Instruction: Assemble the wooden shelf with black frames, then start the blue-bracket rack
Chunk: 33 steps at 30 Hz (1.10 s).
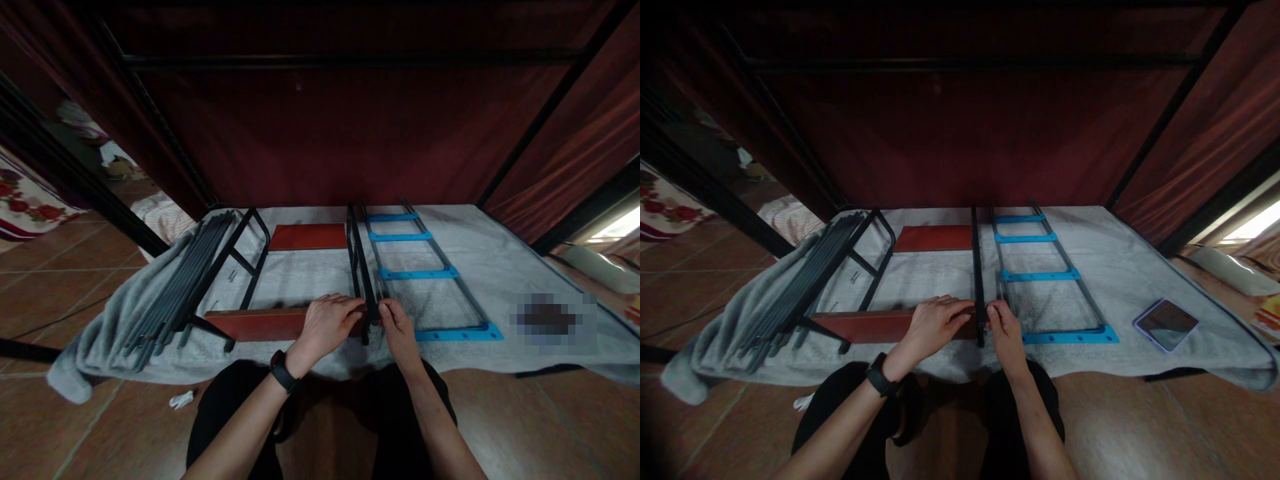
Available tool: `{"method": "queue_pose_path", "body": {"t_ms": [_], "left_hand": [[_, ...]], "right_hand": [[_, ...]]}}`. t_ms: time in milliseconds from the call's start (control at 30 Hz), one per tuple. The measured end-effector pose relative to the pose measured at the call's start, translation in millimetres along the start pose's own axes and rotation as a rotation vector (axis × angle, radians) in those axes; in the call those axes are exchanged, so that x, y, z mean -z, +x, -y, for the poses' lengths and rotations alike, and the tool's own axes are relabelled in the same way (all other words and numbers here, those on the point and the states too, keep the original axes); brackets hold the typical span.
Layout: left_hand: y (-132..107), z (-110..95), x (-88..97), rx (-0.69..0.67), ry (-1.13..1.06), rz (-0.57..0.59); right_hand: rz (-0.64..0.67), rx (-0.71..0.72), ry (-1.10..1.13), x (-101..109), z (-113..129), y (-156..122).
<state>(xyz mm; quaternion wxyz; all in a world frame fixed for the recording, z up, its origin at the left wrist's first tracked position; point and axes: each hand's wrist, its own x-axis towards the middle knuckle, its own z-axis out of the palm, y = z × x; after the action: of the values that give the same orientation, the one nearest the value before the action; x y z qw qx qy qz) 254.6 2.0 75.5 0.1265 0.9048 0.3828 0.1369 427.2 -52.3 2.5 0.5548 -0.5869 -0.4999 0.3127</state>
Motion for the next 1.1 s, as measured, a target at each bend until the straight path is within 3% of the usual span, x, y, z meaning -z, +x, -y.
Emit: {"method": "queue_pose_path", "body": {"t_ms": [1100], "left_hand": [[-1.3,-1.3,0.1,0.008,0.0,-0.002]], "right_hand": [[0.003,0.037,-0.027,-2.8,-2.6,0.7]]}}
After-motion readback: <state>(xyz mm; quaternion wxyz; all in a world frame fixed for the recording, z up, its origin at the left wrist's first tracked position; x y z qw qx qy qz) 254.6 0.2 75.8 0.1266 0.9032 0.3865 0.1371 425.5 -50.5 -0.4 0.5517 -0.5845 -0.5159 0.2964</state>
